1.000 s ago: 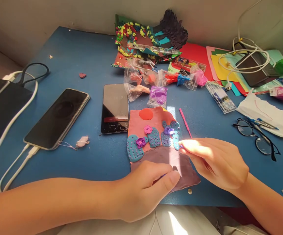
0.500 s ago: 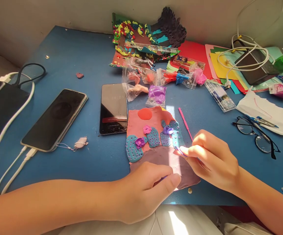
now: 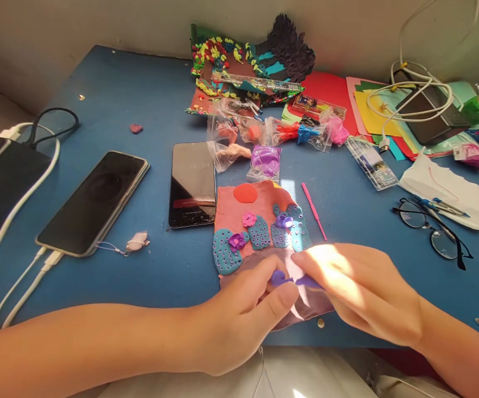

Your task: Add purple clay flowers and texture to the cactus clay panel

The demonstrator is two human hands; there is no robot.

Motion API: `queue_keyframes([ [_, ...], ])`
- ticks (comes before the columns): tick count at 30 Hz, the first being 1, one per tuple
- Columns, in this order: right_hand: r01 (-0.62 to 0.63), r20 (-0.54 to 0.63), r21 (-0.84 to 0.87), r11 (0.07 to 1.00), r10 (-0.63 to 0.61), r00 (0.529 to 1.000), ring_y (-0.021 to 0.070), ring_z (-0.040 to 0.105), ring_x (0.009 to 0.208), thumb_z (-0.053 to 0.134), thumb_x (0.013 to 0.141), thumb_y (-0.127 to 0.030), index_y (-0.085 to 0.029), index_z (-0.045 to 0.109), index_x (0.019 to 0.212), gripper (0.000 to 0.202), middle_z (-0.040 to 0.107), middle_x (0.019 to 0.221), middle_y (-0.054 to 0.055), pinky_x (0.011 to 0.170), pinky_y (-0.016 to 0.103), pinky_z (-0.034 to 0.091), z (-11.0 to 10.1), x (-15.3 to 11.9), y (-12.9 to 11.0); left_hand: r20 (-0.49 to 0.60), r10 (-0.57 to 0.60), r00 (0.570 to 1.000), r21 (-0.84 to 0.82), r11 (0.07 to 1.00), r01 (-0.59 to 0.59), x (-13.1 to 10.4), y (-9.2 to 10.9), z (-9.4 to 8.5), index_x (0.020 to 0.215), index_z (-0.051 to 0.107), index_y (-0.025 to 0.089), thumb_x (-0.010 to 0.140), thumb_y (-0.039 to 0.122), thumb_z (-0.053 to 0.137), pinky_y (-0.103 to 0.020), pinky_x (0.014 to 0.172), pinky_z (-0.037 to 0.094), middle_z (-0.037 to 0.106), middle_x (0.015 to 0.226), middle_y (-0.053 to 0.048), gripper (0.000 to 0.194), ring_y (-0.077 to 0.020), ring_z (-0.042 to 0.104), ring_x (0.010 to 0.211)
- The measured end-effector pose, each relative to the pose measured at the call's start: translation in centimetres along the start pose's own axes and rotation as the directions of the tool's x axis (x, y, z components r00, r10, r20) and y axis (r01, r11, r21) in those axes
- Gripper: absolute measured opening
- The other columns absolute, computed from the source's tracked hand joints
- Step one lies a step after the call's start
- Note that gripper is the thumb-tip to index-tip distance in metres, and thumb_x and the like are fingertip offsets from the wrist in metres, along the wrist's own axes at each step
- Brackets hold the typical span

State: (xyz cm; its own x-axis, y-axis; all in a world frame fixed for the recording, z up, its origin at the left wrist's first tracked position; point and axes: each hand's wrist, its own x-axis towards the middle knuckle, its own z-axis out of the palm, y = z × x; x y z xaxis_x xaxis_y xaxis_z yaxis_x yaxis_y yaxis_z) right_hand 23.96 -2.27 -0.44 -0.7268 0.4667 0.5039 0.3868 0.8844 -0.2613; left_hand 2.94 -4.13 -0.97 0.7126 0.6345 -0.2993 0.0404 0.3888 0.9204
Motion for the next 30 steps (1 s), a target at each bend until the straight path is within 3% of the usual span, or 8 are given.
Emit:
queue_keyframes([
  [3,0.032,0.090,-0.112,0.993,-0.022,0.996,0.0208,0.068,0.087,0.028,0.096,-0.012,-0.002,0.055,0.120,0.038,0.071,0.102,0.016,0.057,0.032,0.054,0.3,0.2,-1.1,0.049,0.029,0.998,-0.096,0.995,-0.025,0.1,-0.3,0.1,0.089,0.039,0.021,0.094,0.056,0.037,-0.025,0.056,0.034,0.039,0.066,0.007,0.036,-0.0088,0.033,0.055],
  [6,0.036,0.185,-0.169,0.985,-0.004,0.983,0.0176,0.067,0.071,0.031,0.094,-0.009,-0.002,0.056,0.115,0.033,0.073,0.096,0.014,0.053,0.031,0.054,0.5,0.4,-1.7,0.007,0.042,0.999,0.025,0.999,-0.042,0.4,-0.5,0.2,0.081,0.042,0.021,0.098,0.038,0.036,-0.025,0.056,0.034,0.041,0.065,0.005,0.025,-0.0091,0.035,0.055],
  [9,-0.009,0.191,-0.056,0.998,0.019,0.981,0.0150,0.063,0.065,0.034,0.094,-0.008,-0.002,0.048,0.126,0.035,0.073,0.085,0.010,0.053,0.029,0.053,0.5,0.3,-1.5,-0.017,0.051,0.999,0.048,0.998,-0.050,0.5,-0.5,0.3,0.072,0.040,0.021,0.098,0.029,0.034,-0.025,0.051,0.030,0.040,0.057,0.006,0.028,-0.0085,0.033,0.050],
  [13,-0.089,0.111,0.121,0.989,0.076,0.991,0.0136,0.061,0.061,0.039,0.093,-0.006,-0.011,0.037,0.138,0.046,0.069,0.073,0.003,0.052,0.026,0.051,0.0,0.2,-1.0,-0.004,-0.013,1.000,-0.192,0.981,0.012,0.5,-0.6,0.2,0.073,0.039,0.021,0.098,0.037,0.034,-0.023,0.045,0.029,0.034,0.053,0.009,0.029,-0.0072,0.030,0.045],
  [16,-0.218,-0.015,0.163,0.962,0.223,0.975,0.0111,0.065,0.072,0.044,0.092,-0.004,-0.021,0.052,0.122,0.036,0.071,0.084,0.004,0.061,0.021,0.053,-0.5,0.2,-0.7,-0.098,-0.032,0.995,-0.221,0.975,0.010,0.6,-0.5,-0.2,0.071,0.037,0.020,0.098,0.037,0.034,-0.022,0.047,0.029,0.038,0.056,0.008,0.032,-0.0055,0.035,0.046],
  [19,-0.397,-0.076,0.279,0.874,0.433,0.898,0.0077,0.060,0.060,0.040,0.098,-0.016,-0.021,0.057,0.096,0.018,0.064,0.070,-0.001,0.056,0.018,0.049,-0.7,0.4,-0.2,-0.145,-0.019,0.989,-0.201,0.980,-0.011,0.7,-0.4,-0.4,0.071,0.037,0.019,0.099,0.032,0.031,-0.022,0.050,0.029,0.039,0.058,0.007,0.031,-0.0048,0.037,0.049],
  [24,-0.528,0.080,0.298,0.795,0.531,0.844,0.0064,0.044,0.046,0.031,0.101,-0.038,-0.020,0.045,0.063,0.045,0.048,0.052,-0.004,0.046,0.019,0.037,0.1,0.9,0.8,-0.058,-0.048,0.997,-0.208,0.977,0.035,0.6,-0.4,0.1,0.065,0.032,0.020,0.097,0.034,0.034,-0.022,0.046,0.024,0.029,0.058,0.008,0.034,-0.0066,0.024,0.050],
  [30,-0.579,0.176,0.425,0.696,0.564,0.807,0.0077,0.060,0.053,0.051,0.092,-0.027,-0.018,0.067,0.092,0.018,0.068,0.069,-0.001,0.052,0.019,0.046,0.7,1.0,0.8,0.028,-0.041,0.999,0.012,0.999,0.041,0.6,-0.5,0.0,0.064,0.034,0.021,0.094,0.050,0.037,-0.023,0.045,0.026,0.026,0.057,0.008,0.041,-0.0077,0.023,0.050],
])
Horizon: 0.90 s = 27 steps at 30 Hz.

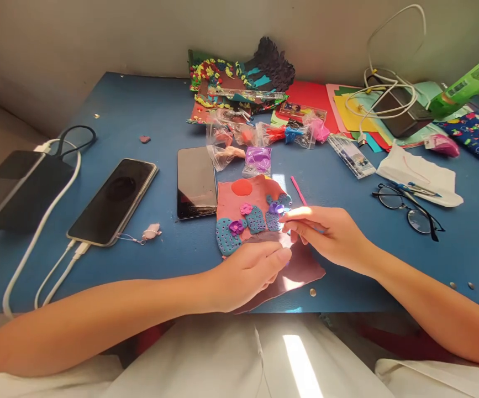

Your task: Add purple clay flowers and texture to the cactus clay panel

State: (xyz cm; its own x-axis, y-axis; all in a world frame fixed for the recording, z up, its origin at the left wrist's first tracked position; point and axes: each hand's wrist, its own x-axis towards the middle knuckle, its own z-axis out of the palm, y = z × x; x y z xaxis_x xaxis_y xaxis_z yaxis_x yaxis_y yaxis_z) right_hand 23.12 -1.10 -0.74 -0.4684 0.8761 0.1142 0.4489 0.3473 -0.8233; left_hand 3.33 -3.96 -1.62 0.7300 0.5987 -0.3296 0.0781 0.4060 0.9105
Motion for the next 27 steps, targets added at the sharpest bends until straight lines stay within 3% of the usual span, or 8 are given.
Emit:
queue_keyframes([
  [6,-0.070,-0.044,0.026,0.997,0.071,0.996,0.0082,0.061,0.051,0.061,0.085,-0.025,-0.020,0.072,0.079,0.014,0.070,0.063,-0.002,0.049,0.018,0.048,-0.2,-0.1,-0.5,0.050,-0.077,0.996,0.191,0.979,0.066,0.0,1.1,-0.4,0.059,0.031,0.020,0.095,0.046,0.035,-0.025,0.047,0.024,0.028,0.054,0.008,0.044,-0.0075,0.024,0.049],
  [11,-0.075,-0.107,0.025,0.997,0.078,0.991,0.0066,0.065,0.054,0.047,0.090,-0.016,-0.019,0.070,0.094,0.023,0.073,0.068,-0.003,0.054,0.016,0.051,-0.4,0.2,-0.5,0.157,-0.232,0.960,0.295,0.939,0.179,-0.2,2.0,-0.8,0.061,0.034,0.019,0.096,0.047,0.033,-0.025,0.049,0.025,0.031,0.054,0.007,0.045,-0.0078,0.028,0.051],
  [15,-0.110,-0.109,0.013,0.994,0.111,0.988,0.0078,0.066,0.054,0.059,0.083,-0.017,-0.020,0.066,0.078,0.009,0.072,0.065,-0.004,0.052,0.015,0.052,-0.5,0.3,-0.4,0.217,-0.260,0.941,0.359,0.917,0.171,-0.4,2.0,-1.0,0.060,0.029,0.018,0.095,0.053,0.034,-0.027,0.049,0.022,0.025,0.057,0.006,0.049,-0.0084,0.024,0.053],
  [21,-0.054,-0.007,0.047,0.997,0.054,0.999,0.0061,0.054,0.043,0.042,0.095,-0.030,-0.020,0.047,0.062,0.035,0.058,0.049,-0.004,0.043,0.016,0.045,-0.6,0.6,-0.2,0.254,-0.285,0.924,0.422,0.892,0.159,-0.4,2.4,-1.0,0.059,0.027,0.018,0.096,0.051,0.033,-0.027,0.050,0.023,0.024,0.056,0.005,0.050,-0.0087,0.024,0.052],
  [25,0.025,-0.028,-0.089,0.996,-0.027,0.999,0.0060,0.061,0.048,0.055,0.089,-0.019,-0.020,0.061,0.078,0.013,0.068,0.060,-0.004,0.048,0.014,0.049,-0.6,0.5,-0.2,0.219,-0.322,0.921,0.406,0.888,0.214,-0.5,2.9,-1.1,0.059,0.028,0.019,0.095,0.050,0.037,-0.027,0.050,0.023,0.026,0.057,0.005,0.048,-0.0089,0.025,0.053],
  [27,0.057,-0.057,-0.092,0.994,-0.062,0.996,0.0064,0.067,0.056,0.051,0.090,-0.013,-0.021,0.064,0.091,0.015,0.073,0.070,-0.004,0.054,0.014,0.052,-0.5,0.4,-0.2,0.223,-0.336,0.915,0.370,0.898,0.240,-0.5,3.1,-1.3,0.060,0.029,0.019,0.095,0.050,0.036,-0.027,0.050,0.023,0.025,0.058,0.005,0.047,-0.0094,0.025,0.054],
])
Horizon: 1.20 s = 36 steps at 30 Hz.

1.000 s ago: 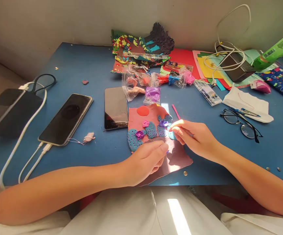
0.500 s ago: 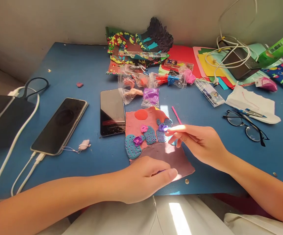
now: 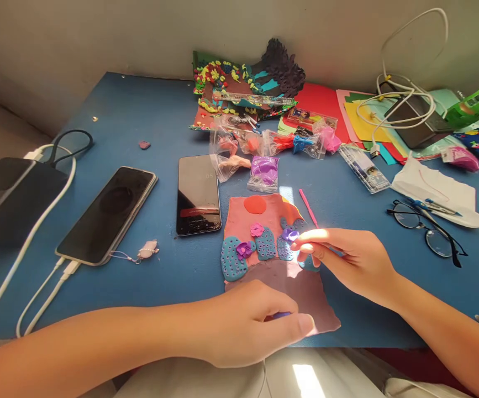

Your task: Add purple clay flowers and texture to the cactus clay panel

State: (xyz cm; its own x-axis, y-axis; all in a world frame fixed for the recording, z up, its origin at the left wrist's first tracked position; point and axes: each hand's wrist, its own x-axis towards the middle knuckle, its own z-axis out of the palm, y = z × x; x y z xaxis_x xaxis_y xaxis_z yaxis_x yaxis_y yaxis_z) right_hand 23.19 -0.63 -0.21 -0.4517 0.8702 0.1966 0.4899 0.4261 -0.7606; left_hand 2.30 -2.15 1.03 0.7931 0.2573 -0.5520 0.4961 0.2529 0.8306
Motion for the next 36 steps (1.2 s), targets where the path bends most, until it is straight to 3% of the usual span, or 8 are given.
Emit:
queue_keyframes([
  [4,0.016,-0.034,0.130,0.991,-0.012,0.999,0.0084,0.071,0.070,0.045,0.094,-0.013,-0.021,0.058,0.100,0.016,0.075,0.086,0.000,0.057,0.015,0.055,0.1,-0.2,0.2,0.006,0.032,0.999,-0.081,0.996,-0.032,-0.2,0.1,-0.3,0.060,0.030,0.019,0.096,0.045,0.035,-0.027,0.050,0.023,0.025,0.057,0.006,0.045,-0.0095,0.024,0.053],
  [9,0.080,-0.053,0.041,0.996,-0.078,0.996,0.0074,0.065,0.060,0.040,0.099,-0.023,-0.021,0.054,0.090,0.016,0.071,0.074,0.000,0.053,0.016,0.052,-0.2,-0.5,0.5,-0.010,0.051,0.999,-0.115,0.992,-0.052,0.0,-0.1,-0.4,0.060,0.031,0.019,0.096,0.046,0.036,-0.026,0.049,0.024,0.028,0.055,0.006,0.045,-0.0087,0.026,0.052],
  [14,0.088,-0.056,0.086,0.992,-0.084,0.995,0.0076,0.049,0.048,0.028,0.102,-0.038,-0.022,0.042,0.077,0.033,0.053,0.057,-0.004,0.045,0.019,0.041,-0.4,-0.6,0.6,0.009,0.025,1.000,-0.102,0.995,-0.024,0.1,0.2,-0.5,0.059,0.032,0.019,0.096,0.039,0.037,-0.026,0.049,0.024,0.029,0.054,0.006,0.043,-0.0088,0.027,0.052],
  [18,0.133,-0.114,0.117,0.984,-0.120,0.986,0.0092,0.037,0.047,0.028,0.101,-0.043,-0.023,0.036,0.074,0.034,0.037,0.057,-0.005,0.041,0.022,0.034,-0.5,-0.4,0.8,-0.008,0.020,1.000,-0.113,0.993,-0.021,0.1,0.1,-0.4,0.059,0.031,0.019,0.096,0.038,0.036,-0.026,0.048,0.024,0.028,0.054,0.006,0.043,-0.0087,0.026,0.052],
  [23,0.230,-0.158,-0.061,0.971,-0.237,0.959,0.0098,0.053,0.058,0.046,0.095,-0.018,-0.022,0.051,0.093,0.008,0.057,0.071,0.000,0.050,0.022,0.048,-0.5,-0.2,0.8,-0.004,0.015,1.000,-0.128,0.992,-0.016,0.1,-0.1,-0.4,0.059,0.030,0.019,0.096,0.041,0.037,-0.026,0.049,0.024,0.028,0.054,0.006,0.043,-0.0085,0.027,0.052],
  [26,0.266,-0.122,-0.163,0.950,-0.287,0.950,0.0086,0.063,0.063,0.049,0.090,-0.005,-0.022,0.057,0.103,0.023,0.067,0.078,0.001,0.058,0.019,0.054,-0.4,-0.2,0.7,-0.003,0.013,1.000,-0.109,0.994,-0.013,0.1,0.0,-0.4,0.060,0.031,0.018,0.096,0.043,0.036,-0.025,0.049,0.024,0.028,0.054,0.006,0.045,-0.0084,0.026,0.052],
  [32,0.203,-0.137,-0.282,0.938,-0.248,0.959,0.0083,0.065,0.057,0.052,0.091,-0.012,-0.024,0.059,0.091,0.014,0.071,0.070,-0.003,0.054,0.018,0.052,-0.3,-0.6,0.8,0.004,-0.003,1.000,-0.122,0.993,0.003,0.2,-0.2,-0.4,0.060,0.030,0.019,0.097,0.044,0.036,-0.026,0.049,0.024,0.027,0.055,0.006,0.045,-0.0089,0.025,0.053],
  [36,0.180,-0.063,-0.248,0.952,-0.201,0.978,0.0072,0.055,0.041,0.041,0.094,-0.016,-0.023,0.049,0.085,0.014,0.058,0.052,-0.008,0.044,0.019,0.043,-0.1,-0.6,1.1,-0.007,0.022,1.000,-0.104,0.994,-0.023,0.2,-0.2,-0.4,0.060,0.029,0.019,0.097,0.045,0.036,-0.027,0.050,0.023,0.027,0.056,0.005,0.046,-0.0093,0.025,0.053],
])
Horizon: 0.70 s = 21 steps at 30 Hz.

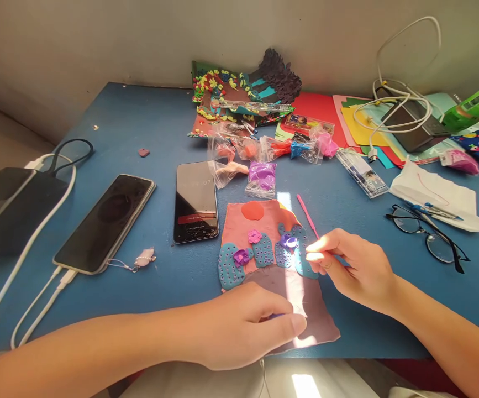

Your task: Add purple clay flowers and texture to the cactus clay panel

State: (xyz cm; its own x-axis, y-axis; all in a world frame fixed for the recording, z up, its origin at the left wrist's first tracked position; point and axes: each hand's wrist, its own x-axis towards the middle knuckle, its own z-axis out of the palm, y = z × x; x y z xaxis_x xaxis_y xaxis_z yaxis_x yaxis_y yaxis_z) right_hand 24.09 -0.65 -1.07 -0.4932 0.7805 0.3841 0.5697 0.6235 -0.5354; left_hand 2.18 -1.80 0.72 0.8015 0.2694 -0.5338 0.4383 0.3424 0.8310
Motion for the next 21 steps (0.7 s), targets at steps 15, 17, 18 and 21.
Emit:
queue_keyframes([
  [15,0.148,0.037,-0.027,0.989,-0.147,0.988,0.0098,0.029,0.039,0.048,0.090,-0.014,-0.025,0.031,0.079,0.023,0.032,0.049,-0.011,0.042,0.022,0.028,0.09,-0.29,-0.49,0.008,-0.034,0.999,0.072,0.997,0.033,0.12,0.20,-0.06,0.061,0.033,0.019,0.096,0.047,0.034,-0.027,0.051,0.024,0.027,0.058,0.005,0.045,-0.0098,0.026,0.055],
  [17,0.171,0.036,-0.034,0.985,-0.170,0.985,0.0099,0.030,0.041,0.048,0.090,-0.012,-0.025,0.030,0.079,0.024,0.034,0.050,-0.010,0.043,0.022,0.029,0.06,-0.25,-0.41,0.009,-0.035,0.999,0.074,0.997,0.035,0.09,0.18,-0.04,0.061,0.033,0.019,0.097,0.046,0.033,-0.027,0.051,0.025,0.027,0.058,0.005,0.045,-0.0095,0.027,0.055],
  [18,0.186,0.043,-0.036,0.982,-0.184,0.982,0.0100,0.029,0.042,0.048,0.089,-0.010,-0.025,0.030,0.079,0.025,0.034,0.051,-0.010,0.043,0.022,0.029,0.02,-0.22,-0.32,0.011,-0.035,0.999,0.076,0.997,0.034,0.08,0.21,-0.05,0.061,0.033,0.019,0.097,0.046,0.033,-0.027,0.051,0.025,0.027,0.058,0.005,0.045,-0.0095,0.027,0.055],
  [21,0.235,0.076,-0.051,0.971,-0.230,0.970,0.0106,0.028,0.044,0.047,0.088,-0.007,-0.026,0.029,0.078,0.028,0.033,0.050,-0.009,0.043,0.023,0.026,-0.04,-0.15,0.12,0.015,-0.032,0.999,0.082,0.996,0.031,0.07,0.33,-0.12,0.061,0.033,0.019,0.097,0.045,0.033,-0.027,0.051,0.024,0.026,0.058,0.005,0.045,-0.0094,0.026,0.055],
])
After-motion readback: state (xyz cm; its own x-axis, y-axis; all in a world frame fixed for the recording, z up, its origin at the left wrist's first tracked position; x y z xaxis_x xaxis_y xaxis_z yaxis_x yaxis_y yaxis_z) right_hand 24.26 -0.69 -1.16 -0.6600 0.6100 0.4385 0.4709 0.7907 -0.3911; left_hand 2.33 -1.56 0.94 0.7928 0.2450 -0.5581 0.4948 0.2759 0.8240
